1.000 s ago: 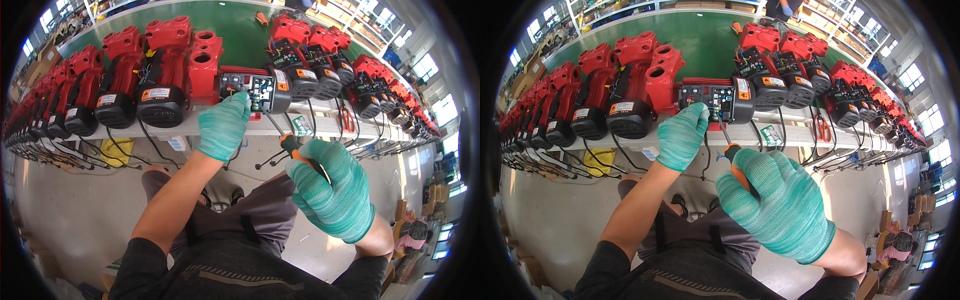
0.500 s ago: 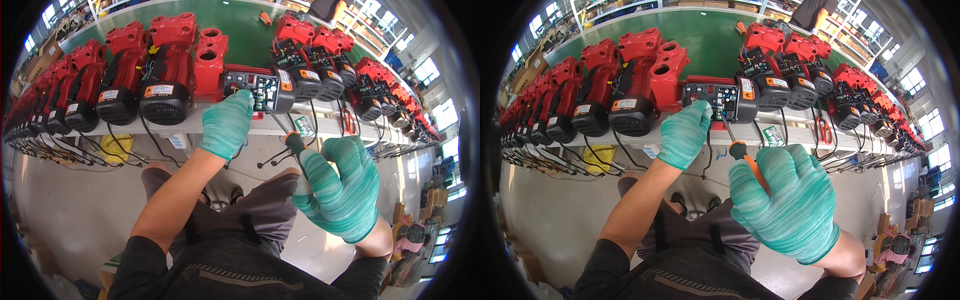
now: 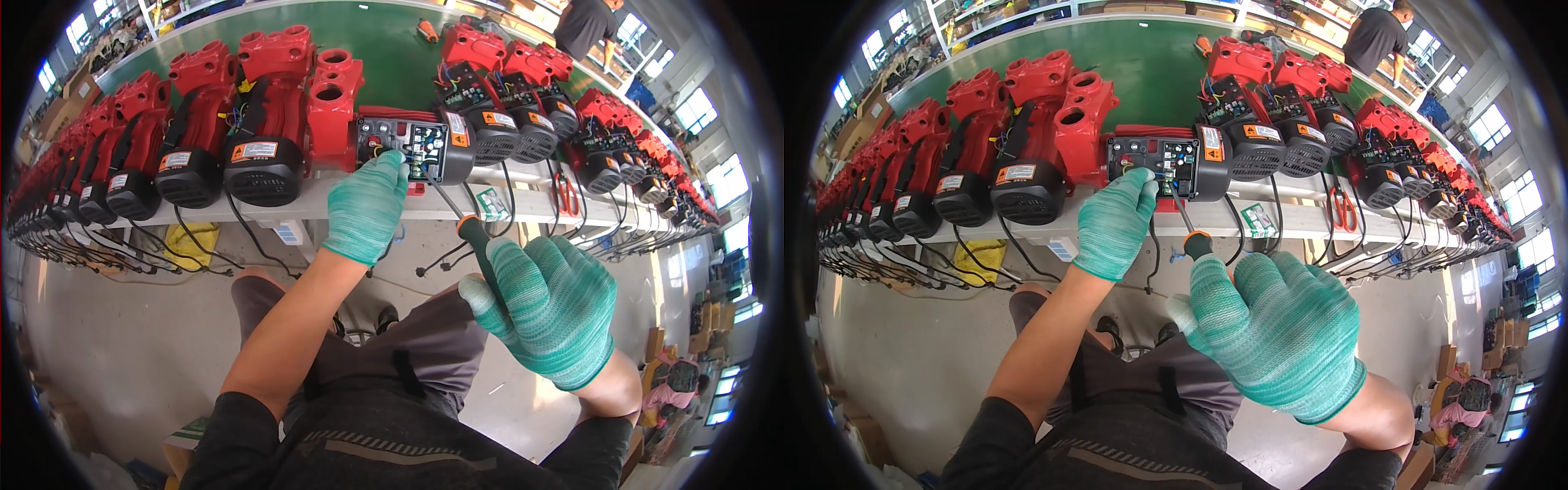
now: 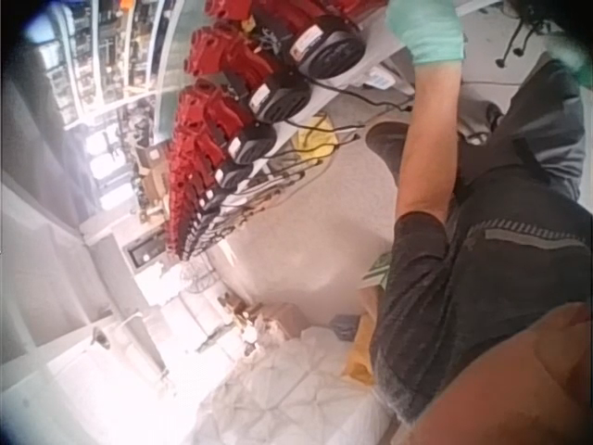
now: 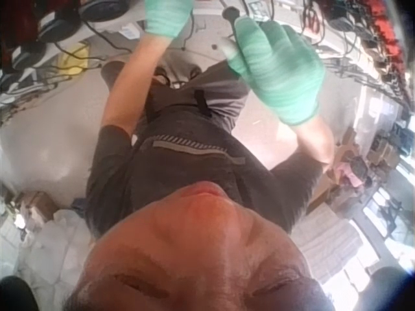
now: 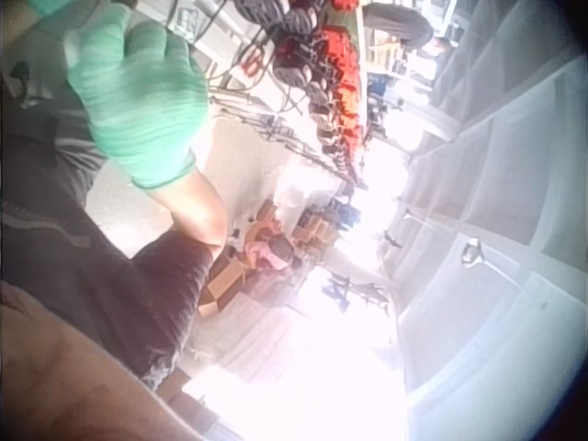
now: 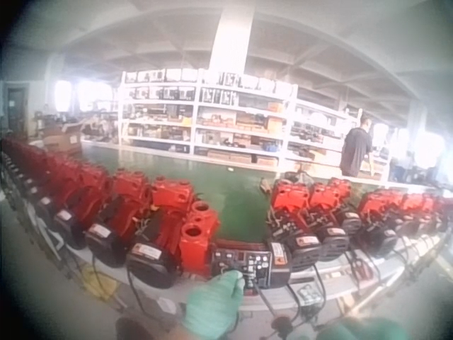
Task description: The person wires the internal electrical components of a water pump and uses a screwdriver to secure the connections.
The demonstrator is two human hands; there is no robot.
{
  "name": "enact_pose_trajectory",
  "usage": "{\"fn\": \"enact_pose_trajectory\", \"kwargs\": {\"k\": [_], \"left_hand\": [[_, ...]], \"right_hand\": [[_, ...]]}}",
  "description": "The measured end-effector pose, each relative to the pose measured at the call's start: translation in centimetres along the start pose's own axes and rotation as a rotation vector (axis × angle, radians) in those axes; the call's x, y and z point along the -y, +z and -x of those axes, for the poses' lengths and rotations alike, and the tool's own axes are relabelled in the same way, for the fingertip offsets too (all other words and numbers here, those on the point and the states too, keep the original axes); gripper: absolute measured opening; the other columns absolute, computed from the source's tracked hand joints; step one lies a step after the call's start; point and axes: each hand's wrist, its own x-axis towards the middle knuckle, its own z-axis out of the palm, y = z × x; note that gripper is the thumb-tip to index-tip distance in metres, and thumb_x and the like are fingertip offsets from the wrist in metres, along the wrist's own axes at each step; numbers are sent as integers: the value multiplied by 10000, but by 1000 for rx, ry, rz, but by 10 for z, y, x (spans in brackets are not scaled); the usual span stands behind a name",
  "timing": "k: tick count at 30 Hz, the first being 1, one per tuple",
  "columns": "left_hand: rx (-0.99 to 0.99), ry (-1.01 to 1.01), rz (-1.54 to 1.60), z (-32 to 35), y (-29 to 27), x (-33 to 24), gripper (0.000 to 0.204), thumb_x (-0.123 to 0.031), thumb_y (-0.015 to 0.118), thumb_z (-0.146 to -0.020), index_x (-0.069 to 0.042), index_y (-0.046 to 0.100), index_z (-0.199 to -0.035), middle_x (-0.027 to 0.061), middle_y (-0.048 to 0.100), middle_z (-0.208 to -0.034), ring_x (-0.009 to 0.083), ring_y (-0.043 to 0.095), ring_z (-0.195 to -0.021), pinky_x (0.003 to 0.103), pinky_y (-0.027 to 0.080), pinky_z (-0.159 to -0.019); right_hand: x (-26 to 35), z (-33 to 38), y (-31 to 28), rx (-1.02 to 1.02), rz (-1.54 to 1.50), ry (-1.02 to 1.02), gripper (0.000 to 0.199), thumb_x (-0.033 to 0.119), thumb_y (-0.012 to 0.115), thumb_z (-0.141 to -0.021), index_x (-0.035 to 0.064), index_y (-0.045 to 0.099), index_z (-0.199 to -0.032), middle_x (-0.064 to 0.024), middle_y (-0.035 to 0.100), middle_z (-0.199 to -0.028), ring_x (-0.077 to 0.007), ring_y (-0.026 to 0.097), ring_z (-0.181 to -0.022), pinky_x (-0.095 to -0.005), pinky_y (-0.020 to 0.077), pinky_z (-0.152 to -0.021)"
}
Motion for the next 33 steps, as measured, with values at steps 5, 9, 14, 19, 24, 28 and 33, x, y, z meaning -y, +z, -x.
{"fn": "enact_pose_trajectory", "kwargs": {"k": [5, 9, 14, 19, 24, 28, 33], "left_hand": [[49, 83, -83, -6, -7, -1, 169, -212, 709, -984, -89, 714, -1099, 128, 743, -854, 325, 727, -745, 421, 583, -667], [83, 59, -139, -9, -4, -3, 148, -207, 706, -983, -94, 693, -1076, 111, 727, -808, 327, 708, -689, 428, 568, -627], [-13, 40, -122, -3, 4, -2, 141, -216, 718, -979, -98, 714, -1057, 113, 736, -818, 320, 714, -691, 412, 565, -619], [-61, -10, -14, -3, 3, -5, 141, -219, 729, -977, -88, 733, -1030, 125, 749, -849, 321, 727, -729, 403, 569, -644], [-25, -86, 84, -3, 0, -7, 145, -204, 726, -980, -70, 753, -1030, 145, 752, -869, 337, 728, -773, 411, 569, -702], [-45, -90, 128, -3, -3, -6, 167, -212, 731, -978, -59, 765, -1036, 151, 753, -877, 341, 726, -769, 413, 565, -694], [-14, -215, 283, -2, 1, -8, 201, -226, 742, -974, -52, 775, -1068, 163, 763, -917, 340, 735, -791, 396, 571, -706]], "right_hand": [[2, -3, -4, 29, 5, 15, 460, 397, 780, -870, 82, 693, -1193, -11, 518, -746, -193, 557, -571, -357, 429, -444], [2, -5, -8, 27, -89, 42, 357, 336, 828, -872, 61, 688, -1053, -50, 519, -694, -255, 530, -552, -397, 418, -488], [2, -4, -6, -25, -129, 46, 339, 255, 847, -842, 56, 688, -1064, -53, 543, -710, -265, 552, -576, -406, 435, -508], [1, -3, -3, -7, -109, -4, 371, 119, 834, -755, 54, 684, -1088, -84, 598, -829, -286, 601, -662, -430, 484, -559], [-2, -6, 4, -107, -39, -75, 491, 191, 763, -692, 57, 666, -1154, -44, 580, -832, -237, 612, -682, -355, 468, -476], [4, -4, -9, 24, -9, 16, 489, 163, 742, -728, 54, 672, -1200, -52, 561, -804, -234, 591, -673, -351, 457, -469], [-2, -12, -9, 61, -41, -42, 450, 141, 730, -731, 63, 687, -1172, -58, 553, -800, -240, 593, -684, -362, 453, -469]]}}
